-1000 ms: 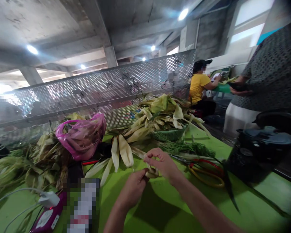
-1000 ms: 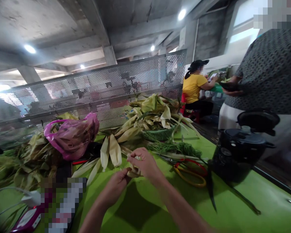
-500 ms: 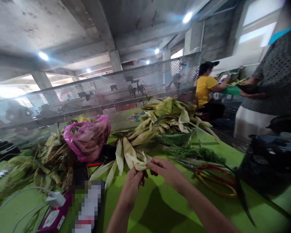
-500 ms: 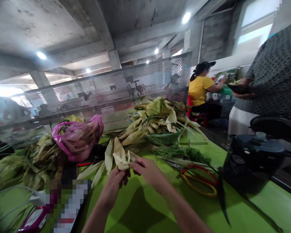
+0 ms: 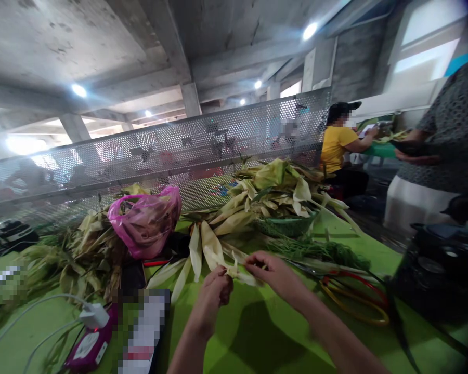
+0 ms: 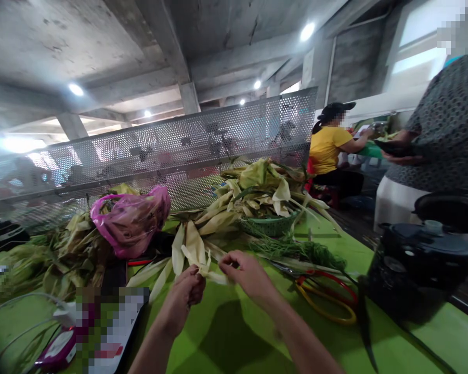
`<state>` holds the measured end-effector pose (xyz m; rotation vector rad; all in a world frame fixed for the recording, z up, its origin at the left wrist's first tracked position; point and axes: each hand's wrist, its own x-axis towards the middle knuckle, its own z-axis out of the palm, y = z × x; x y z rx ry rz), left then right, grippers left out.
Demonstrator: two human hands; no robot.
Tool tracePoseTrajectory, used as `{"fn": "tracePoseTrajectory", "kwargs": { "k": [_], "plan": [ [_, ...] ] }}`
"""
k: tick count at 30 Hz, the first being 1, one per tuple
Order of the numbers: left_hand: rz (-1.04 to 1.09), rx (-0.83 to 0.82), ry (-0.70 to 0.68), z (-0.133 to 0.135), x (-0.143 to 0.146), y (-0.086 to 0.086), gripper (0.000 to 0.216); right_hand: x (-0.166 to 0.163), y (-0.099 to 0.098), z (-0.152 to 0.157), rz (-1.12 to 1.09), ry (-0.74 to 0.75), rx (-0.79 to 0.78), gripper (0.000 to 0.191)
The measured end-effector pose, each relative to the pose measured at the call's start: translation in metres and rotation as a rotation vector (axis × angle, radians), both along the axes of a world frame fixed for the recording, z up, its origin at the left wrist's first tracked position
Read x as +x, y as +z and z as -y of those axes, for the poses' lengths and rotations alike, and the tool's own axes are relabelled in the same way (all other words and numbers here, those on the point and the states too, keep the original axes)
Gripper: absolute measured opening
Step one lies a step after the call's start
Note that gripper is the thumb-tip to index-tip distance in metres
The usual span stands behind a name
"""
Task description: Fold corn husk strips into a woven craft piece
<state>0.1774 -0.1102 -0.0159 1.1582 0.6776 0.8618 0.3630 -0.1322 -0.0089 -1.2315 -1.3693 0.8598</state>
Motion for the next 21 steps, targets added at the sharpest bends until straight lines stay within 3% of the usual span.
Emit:
{"fn": "tracePoseTrajectory", "kwargs": {
  "k": [4, 8, 14, 21],
  "plan": [
    [-0.136, 0.173, -0.030, 0.004, 0.005, 0.002, 0.010, -0.009, 0.005, 0.004, -0.156, 0.149, -0.116, 0.036],
    [-0.195, 0.358, -0.056, 0.005, 0.007, 0.008, 0.012, -0.013, 0.006, 0.006, -0.164, 0.081, -0.068, 0.033],
    [-0.222, 0.320, 0.078, 0.008, 0.017, 0.004, 0.030, -0.017, 0.006, 0.006, 0.101, -0.151, 0.158, 0.031],
    [-0.177, 0.312, 0.065, 0.015, 0.024, 0.007, 0.040, -0.011, 0.009, 0.006, -0.040, -0.255, 0.116, 0.026]
  ]
}}
